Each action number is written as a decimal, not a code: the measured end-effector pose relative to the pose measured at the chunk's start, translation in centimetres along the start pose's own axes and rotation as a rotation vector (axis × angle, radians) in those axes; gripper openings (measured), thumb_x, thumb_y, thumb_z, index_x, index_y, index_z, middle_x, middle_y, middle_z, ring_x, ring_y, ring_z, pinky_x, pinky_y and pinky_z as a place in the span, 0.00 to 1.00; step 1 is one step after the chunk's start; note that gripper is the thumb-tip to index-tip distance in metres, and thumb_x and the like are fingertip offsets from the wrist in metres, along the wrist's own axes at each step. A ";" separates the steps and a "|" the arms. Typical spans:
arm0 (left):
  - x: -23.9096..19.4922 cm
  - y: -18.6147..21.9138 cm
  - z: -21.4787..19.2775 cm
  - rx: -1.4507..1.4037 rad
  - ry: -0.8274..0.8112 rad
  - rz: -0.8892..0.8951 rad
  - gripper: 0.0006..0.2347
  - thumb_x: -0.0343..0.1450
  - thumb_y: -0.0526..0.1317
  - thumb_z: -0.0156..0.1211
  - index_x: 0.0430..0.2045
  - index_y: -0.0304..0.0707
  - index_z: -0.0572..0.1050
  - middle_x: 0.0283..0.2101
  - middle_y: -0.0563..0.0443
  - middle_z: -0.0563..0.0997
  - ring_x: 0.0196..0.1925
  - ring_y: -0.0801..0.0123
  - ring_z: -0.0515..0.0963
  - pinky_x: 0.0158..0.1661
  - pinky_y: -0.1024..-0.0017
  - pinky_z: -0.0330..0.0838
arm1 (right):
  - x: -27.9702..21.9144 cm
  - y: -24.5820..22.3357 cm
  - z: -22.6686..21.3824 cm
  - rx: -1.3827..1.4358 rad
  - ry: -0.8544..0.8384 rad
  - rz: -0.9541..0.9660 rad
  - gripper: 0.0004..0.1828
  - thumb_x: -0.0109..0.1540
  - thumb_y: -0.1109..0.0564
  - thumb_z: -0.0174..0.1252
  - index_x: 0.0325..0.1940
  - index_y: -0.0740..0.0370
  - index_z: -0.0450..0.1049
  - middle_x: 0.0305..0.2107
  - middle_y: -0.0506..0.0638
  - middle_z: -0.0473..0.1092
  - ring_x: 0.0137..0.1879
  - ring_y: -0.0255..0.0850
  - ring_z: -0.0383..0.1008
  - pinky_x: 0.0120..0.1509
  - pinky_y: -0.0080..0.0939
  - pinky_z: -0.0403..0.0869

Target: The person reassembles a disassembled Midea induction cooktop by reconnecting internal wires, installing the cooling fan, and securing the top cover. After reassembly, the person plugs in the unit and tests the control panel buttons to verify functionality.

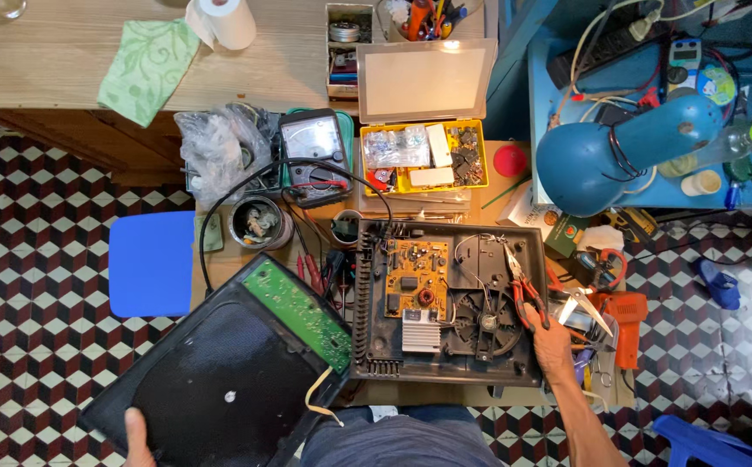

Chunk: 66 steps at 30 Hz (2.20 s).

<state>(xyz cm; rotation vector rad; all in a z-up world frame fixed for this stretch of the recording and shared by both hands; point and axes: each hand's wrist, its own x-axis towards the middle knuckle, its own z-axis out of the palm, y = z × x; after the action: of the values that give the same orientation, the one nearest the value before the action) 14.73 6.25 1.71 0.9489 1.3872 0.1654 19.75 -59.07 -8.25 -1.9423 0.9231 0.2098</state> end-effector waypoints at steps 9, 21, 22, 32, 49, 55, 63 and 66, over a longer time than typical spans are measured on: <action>-7.7 3.8 3.3 -0.134 -0.077 0.063 0.37 0.70 0.66 0.51 0.70 0.44 0.59 0.66 0.50 0.70 0.68 0.56 0.69 0.62 0.54 0.62 | -1.2 -3.7 -1.8 0.024 -0.225 -0.057 0.29 0.62 0.45 0.60 0.65 0.61 0.73 0.45 0.48 0.76 0.50 0.34 0.71 0.58 0.33 0.67; -14.7 1.5 8.4 -0.183 -0.170 0.034 0.38 0.67 0.69 0.49 0.70 0.49 0.62 0.68 0.54 0.71 0.69 0.59 0.70 0.63 0.54 0.64 | -6.5 -11.7 -3.8 0.123 0.107 -0.195 0.18 0.68 0.53 0.58 0.57 0.66 0.76 0.42 0.52 0.76 0.44 0.34 0.73 0.49 0.32 0.72; -14.8 1.1 9.1 -0.175 -0.187 0.039 0.38 0.66 0.69 0.49 0.70 0.50 0.62 0.68 0.54 0.71 0.69 0.59 0.70 0.63 0.54 0.64 | -7.1 -13.0 -3.2 0.119 0.075 -0.191 0.16 0.68 0.52 0.57 0.54 0.66 0.77 0.40 0.51 0.77 0.43 0.33 0.74 0.48 0.32 0.72; -15.1 0.0 14.7 -0.140 -0.152 0.138 0.39 0.67 0.63 0.58 0.64 0.29 0.63 0.68 0.44 0.71 0.67 0.57 0.74 0.65 0.58 0.70 | -13.2 -24.9 3.6 0.034 -0.563 -0.438 0.17 0.64 0.51 0.58 0.53 0.62 0.76 0.38 0.47 0.76 0.43 0.31 0.77 0.45 0.35 0.76; -16.9 1.4 16.8 0.001 -0.109 0.288 0.40 0.66 0.66 0.58 0.56 0.21 0.67 0.60 0.39 0.73 0.63 0.57 0.74 0.62 0.60 0.70 | -6.3 -22.0 7.4 -0.512 -0.539 -0.892 0.09 0.62 0.53 0.61 0.38 0.62 0.79 0.33 0.56 0.75 0.40 0.51 0.77 0.46 0.49 0.75; -18.3 1.2 18.4 0.012 -0.147 0.348 0.38 0.64 0.66 0.59 0.53 0.25 0.70 0.54 0.41 0.77 0.54 0.63 0.81 0.50 0.66 0.79 | -3.5 -20.9 9.2 -0.735 -0.679 -0.935 0.10 0.63 0.54 0.60 0.39 0.65 0.77 0.31 0.58 0.74 0.38 0.55 0.76 0.45 0.52 0.75; -18.4 1.5 20.1 -0.039 -0.210 0.421 0.30 0.67 0.62 0.63 0.38 0.23 0.75 0.40 0.42 0.81 0.36 0.68 0.83 0.39 0.72 0.84 | -2.3 -22.8 7.4 0.005 -0.953 -0.143 0.08 0.63 0.57 0.62 0.42 0.65 0.77 0.28 0.51 0.75 0.32 0.36 0.75 0.37 0.36 0.77; -17.8 1.3 20.2 0.010 -0.174 0.406 0.29 0.68 0.62 0.63 0.34 0.24 0.75 0.36 0.43 0.80 0.32 0.69 0.81 0.34 0.73 0.83 | -2.7 -23.0 6.3 0.256 -0.991 0.024 0.08 0.62 0.59 0.63 0.42 0.65 0.77 0.29 0.50 0.75 0.33 0.35 0.77 0.37 0.34 0.77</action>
<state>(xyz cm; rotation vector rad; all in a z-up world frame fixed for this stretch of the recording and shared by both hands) 28.84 -13.28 13.83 1.2169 1.0253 0.3716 34.87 -46.30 5.31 -1.3190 0.2793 0.9182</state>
